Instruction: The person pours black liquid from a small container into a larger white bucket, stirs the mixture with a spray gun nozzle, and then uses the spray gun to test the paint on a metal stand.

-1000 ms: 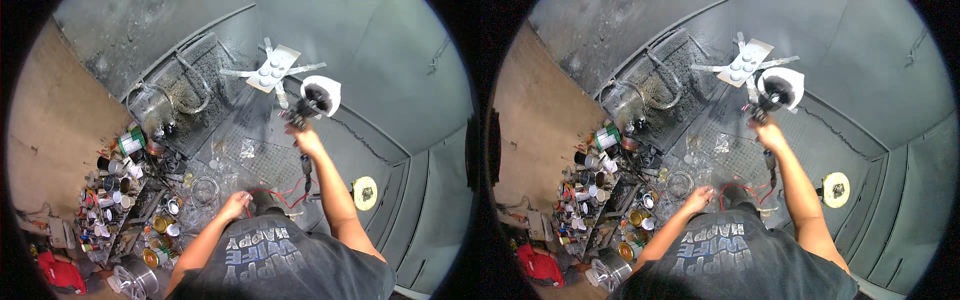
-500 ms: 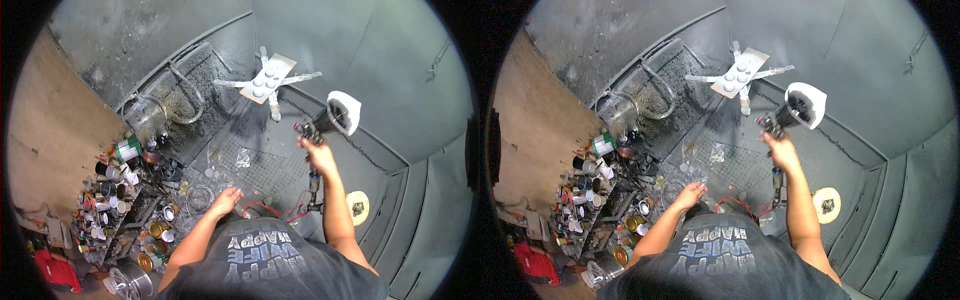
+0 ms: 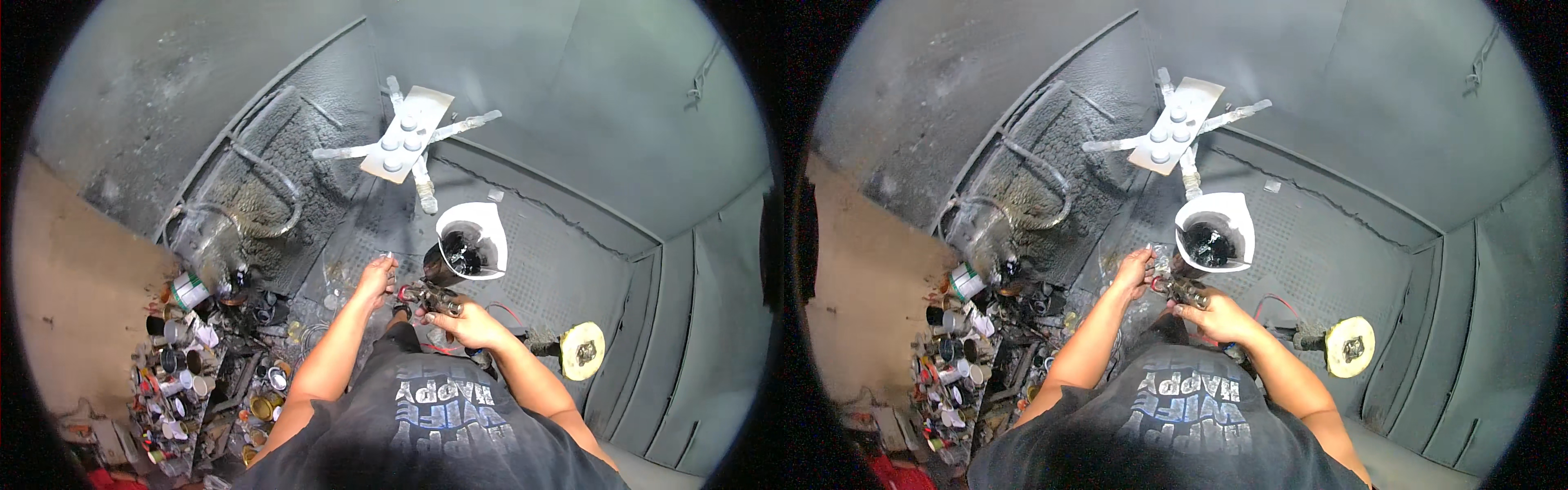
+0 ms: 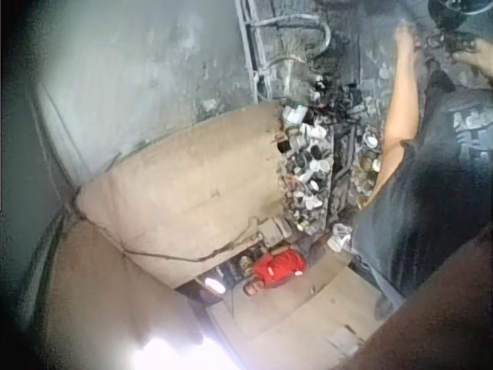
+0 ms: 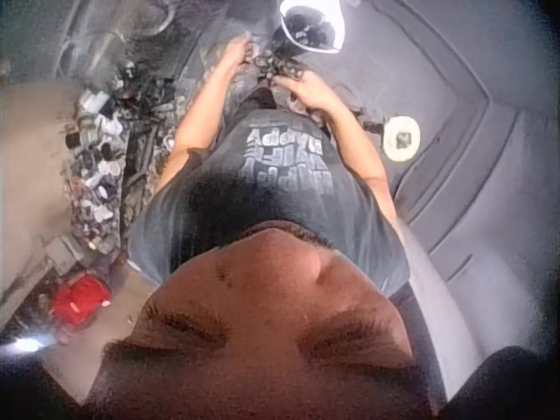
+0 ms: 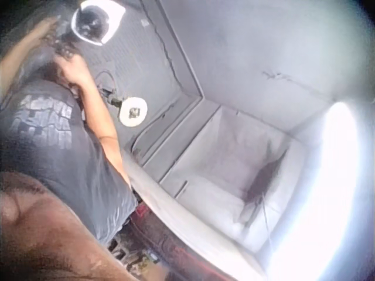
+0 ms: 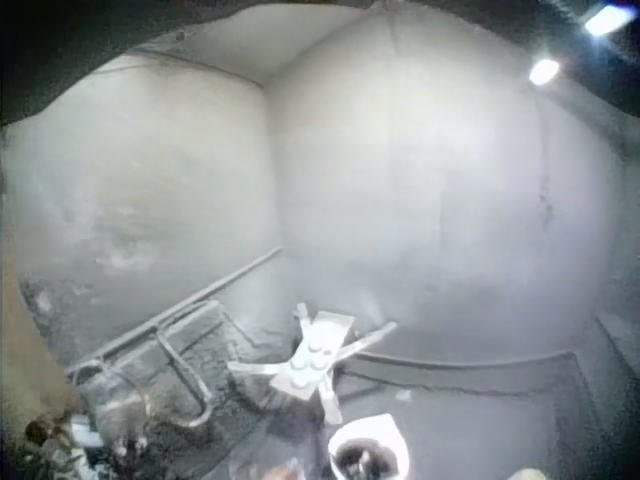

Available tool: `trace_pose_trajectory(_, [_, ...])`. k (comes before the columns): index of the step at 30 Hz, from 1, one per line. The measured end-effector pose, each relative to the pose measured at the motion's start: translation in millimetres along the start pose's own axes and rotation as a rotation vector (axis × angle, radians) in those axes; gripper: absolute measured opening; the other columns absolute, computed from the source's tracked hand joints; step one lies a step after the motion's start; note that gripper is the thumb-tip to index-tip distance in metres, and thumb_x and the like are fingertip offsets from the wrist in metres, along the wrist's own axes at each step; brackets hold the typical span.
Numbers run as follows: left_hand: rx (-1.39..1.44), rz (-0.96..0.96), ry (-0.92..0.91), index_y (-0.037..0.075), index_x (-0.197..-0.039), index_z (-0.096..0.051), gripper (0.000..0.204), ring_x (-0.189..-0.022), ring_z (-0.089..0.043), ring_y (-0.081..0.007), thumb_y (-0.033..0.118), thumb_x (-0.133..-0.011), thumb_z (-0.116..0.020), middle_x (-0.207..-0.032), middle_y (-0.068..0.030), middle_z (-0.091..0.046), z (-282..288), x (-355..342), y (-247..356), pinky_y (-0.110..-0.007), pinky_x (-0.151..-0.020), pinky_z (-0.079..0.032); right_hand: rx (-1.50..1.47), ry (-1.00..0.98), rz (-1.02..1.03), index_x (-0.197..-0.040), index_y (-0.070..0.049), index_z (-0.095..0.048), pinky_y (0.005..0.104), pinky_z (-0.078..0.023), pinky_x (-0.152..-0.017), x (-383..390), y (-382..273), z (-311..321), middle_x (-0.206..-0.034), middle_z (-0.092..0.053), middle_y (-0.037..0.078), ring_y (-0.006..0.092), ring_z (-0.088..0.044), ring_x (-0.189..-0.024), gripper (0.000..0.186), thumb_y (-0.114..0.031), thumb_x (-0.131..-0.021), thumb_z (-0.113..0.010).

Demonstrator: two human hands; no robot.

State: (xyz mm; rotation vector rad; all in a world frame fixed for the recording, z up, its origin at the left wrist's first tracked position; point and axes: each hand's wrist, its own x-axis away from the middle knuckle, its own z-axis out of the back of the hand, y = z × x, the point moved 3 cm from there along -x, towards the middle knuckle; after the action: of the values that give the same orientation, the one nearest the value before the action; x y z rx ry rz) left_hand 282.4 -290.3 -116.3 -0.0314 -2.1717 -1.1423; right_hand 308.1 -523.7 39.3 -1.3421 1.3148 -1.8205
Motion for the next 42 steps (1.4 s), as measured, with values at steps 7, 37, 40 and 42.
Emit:
trace_pose_trajectory(7, [0.023,0.074,-0.036,0.011,-0.097,-0.058,0.022,-0.050,-0.033,-0.0056,0.031,-0.106,-0.054,-0.068,0.0064,-0.044,-2,-96,39,-0.023,-0.045,-0.027,-0.010,0.125,0.111,-0.115,-0.005,-0.069,0.0301,-0.049,-0.058,-83,-28,47,-0.088,-0.072,0.003,0.0096,-0.057,-0.062,0.030,-0.030,-0.100,-0.065])
trace_pose_trajectory(37, [-0.956,-0.739,0.095,0.013,-0.122,-0.059,0.045,-0.101,-0.063,-0.0260,0.015,-0.082,-0.079,-0.111,-0.0138,-0.062,2,-293,144,-0.041,-0.080,-0.054,0.147,0.346,-0.197,-0.117,-0.008,-0.071,0.0290,-0.048,-0.058,-257,-45,142,-0.081,-0.064,-0.001,0.0083,-0.056,-0.068,0.025,-0.024,-0.099,-0.065])
trace_pose_trajectory(40, [-0.227,-0.003,-0.265,0.014,-0.114,-0.059,0.022,-0.053,-0.058,-0.0120,0.022,-0.095,-0.068,-0.081,0.0002,-0.063,-12,-254,118,-0.025,-0.041,-0.043,0.099,0.333,-0.282,-0.116,-0.005,-0.071,0.0278,-0.050,-0.058,-249,-60,144,-0.086,-0.068,-0.001,0.0074,-0.056,-0.066,0.025,-0.023,-0.100,-0.064])
trace_pose_trajectory(42, [-0.167,0.125,-0.206,0.015,-0.119,-0.061,0.023,-0.065,-0.063,-0.0127,0.032,-0.106,-0.051,-0.086,-0.0021,-0.065,-18,-239,117,-0.028,-0.050,-0.050,0.152,0.327,-0.217,-0.112,-0.006,-0.071,0.0330,-0.048,-0.060,-247,-62,145,-0.073,-0.061,0.001,0.0108,-0.056,-0.064,0.024,-0.025,-0.098,-0.066])
